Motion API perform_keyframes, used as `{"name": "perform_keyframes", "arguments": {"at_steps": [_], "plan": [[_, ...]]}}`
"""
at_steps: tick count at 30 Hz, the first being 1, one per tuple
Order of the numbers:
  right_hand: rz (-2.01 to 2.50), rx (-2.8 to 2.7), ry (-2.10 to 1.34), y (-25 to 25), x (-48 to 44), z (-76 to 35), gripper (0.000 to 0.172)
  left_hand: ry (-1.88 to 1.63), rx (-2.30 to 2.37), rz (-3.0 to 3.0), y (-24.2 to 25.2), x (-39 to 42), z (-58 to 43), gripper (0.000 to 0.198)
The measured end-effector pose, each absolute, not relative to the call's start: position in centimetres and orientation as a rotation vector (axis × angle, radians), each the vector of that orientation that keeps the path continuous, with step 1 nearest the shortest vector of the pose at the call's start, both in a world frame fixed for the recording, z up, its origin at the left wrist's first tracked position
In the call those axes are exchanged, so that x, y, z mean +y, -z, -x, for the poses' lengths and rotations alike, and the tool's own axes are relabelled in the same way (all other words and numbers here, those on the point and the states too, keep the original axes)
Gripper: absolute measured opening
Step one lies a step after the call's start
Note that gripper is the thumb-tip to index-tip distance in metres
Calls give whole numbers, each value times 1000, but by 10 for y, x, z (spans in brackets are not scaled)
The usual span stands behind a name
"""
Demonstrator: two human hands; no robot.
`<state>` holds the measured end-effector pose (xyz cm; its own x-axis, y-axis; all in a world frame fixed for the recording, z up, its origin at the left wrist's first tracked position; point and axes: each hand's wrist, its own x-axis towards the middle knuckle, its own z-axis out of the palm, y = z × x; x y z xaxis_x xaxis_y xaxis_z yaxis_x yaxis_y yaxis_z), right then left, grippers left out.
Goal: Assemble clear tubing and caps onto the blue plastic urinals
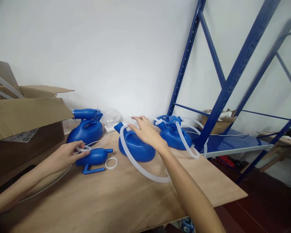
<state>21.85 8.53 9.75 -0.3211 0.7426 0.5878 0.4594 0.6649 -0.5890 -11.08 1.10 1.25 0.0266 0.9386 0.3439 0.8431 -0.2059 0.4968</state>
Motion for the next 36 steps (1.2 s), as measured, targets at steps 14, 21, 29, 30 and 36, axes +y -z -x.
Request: {"name": "perform_keyframes", "arguments": {"at_steps": [14, 21, 29, 30, 36], "plan": [[713, -2533, -346, 1, 20, -143, 84, -902, 1627, -2255, -7, 3, 97, 41], [846, -2297, -560, -3, 23, -151, 82, -1310, 1598, -2098, -17, -13, 76, 51], [709, -2062, -642, 3, 35, -158, 61, -1275, 1367, -1790, -5, -12, 69, 57], [710, -2047, -659, 5, 36, -159, 60, -1284, 1372, -1775, -4, -12, 69, 57], [721, -2055, -663, 10, 41, -161, 60, -1313, 1362, -1678, -1, -7, 74, 76]]}}
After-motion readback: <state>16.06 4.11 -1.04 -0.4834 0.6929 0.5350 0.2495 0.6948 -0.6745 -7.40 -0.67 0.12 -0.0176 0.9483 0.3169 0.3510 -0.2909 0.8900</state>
